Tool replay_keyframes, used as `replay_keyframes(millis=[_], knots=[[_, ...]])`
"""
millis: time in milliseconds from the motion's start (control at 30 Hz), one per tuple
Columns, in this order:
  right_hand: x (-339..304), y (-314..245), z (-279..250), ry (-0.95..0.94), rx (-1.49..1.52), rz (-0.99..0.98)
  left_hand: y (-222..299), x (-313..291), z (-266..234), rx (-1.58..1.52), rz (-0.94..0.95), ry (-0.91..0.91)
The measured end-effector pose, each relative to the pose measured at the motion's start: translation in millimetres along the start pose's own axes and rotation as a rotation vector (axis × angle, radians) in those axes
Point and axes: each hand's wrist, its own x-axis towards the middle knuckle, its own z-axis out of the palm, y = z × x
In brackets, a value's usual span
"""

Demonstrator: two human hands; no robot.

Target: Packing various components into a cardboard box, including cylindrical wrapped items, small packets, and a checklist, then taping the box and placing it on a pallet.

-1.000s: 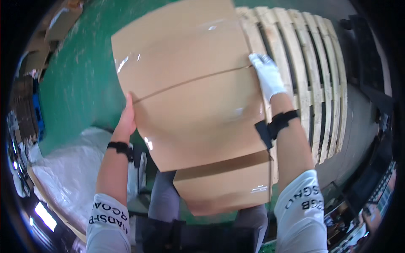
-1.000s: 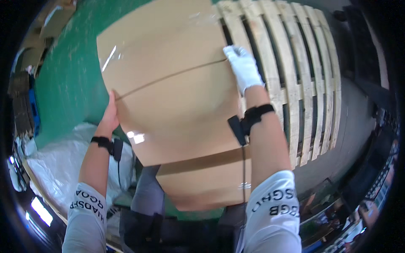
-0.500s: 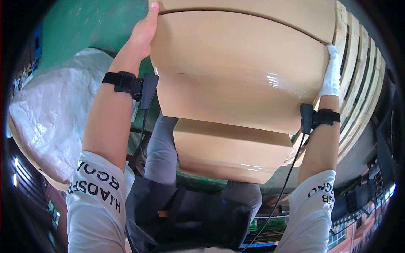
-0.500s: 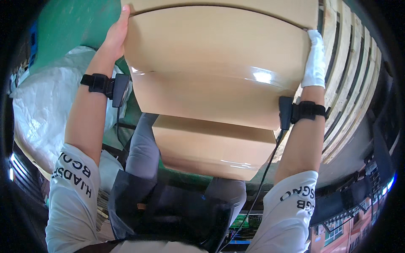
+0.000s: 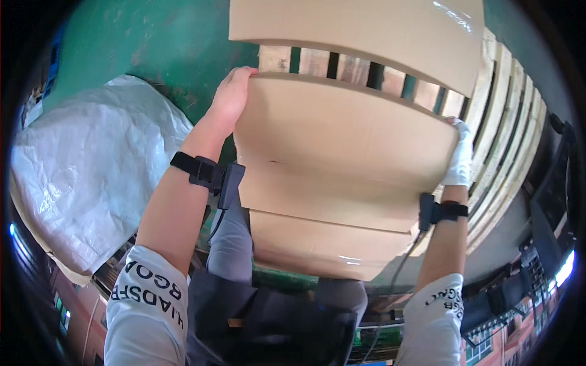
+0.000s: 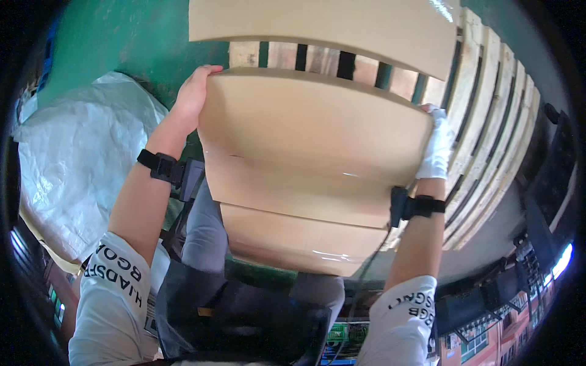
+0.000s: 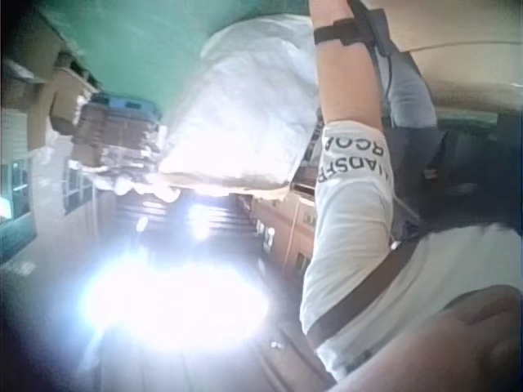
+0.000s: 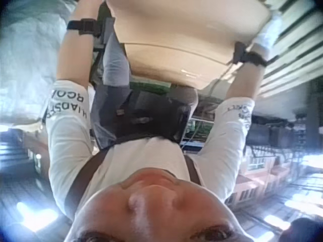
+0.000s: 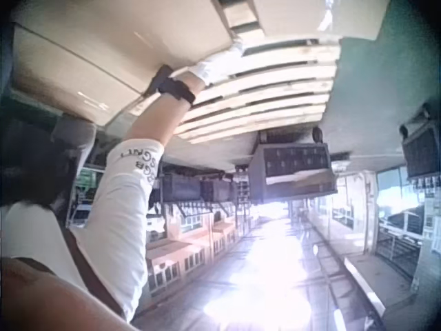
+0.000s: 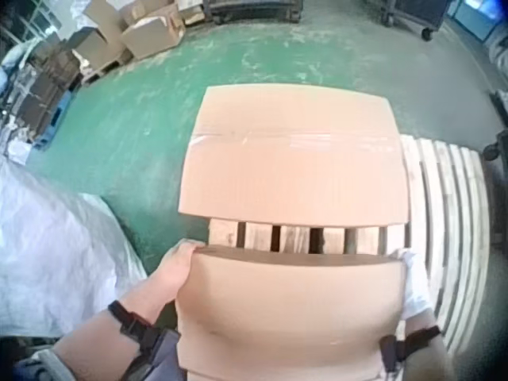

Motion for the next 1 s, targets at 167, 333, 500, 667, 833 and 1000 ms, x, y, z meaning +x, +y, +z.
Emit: replay_keyframes(millis=[167, 333, 500, 667, 833, 1000], knots=[[16, -26, -15, 0.002, -0.635, -0.421, 2, -3, -20, -0.162, -0.093, -0.121], [71, -208, 27, 0.006, -0.389, -0.572, 143, 104, -58, 0.344, 0.545, 0.439], [137, -273, 115, 0.015, -0.906, -0.774, 244, 196, -8, 0.403, 0.680, -0.040], [173, -282, 131, 0.144, -1.226, -0.762, 249, 181, 5, 0.269, 0.598, -0.050], [167, -268, 146, 0.215, -1.161, -0.767, 235, 182, -2, 0.274, 0.713, 0.037], [169, -236, 93, 0.188, -1.301, -0.998, 208, 176, 9, 0.351, 0.660, 0.043]])
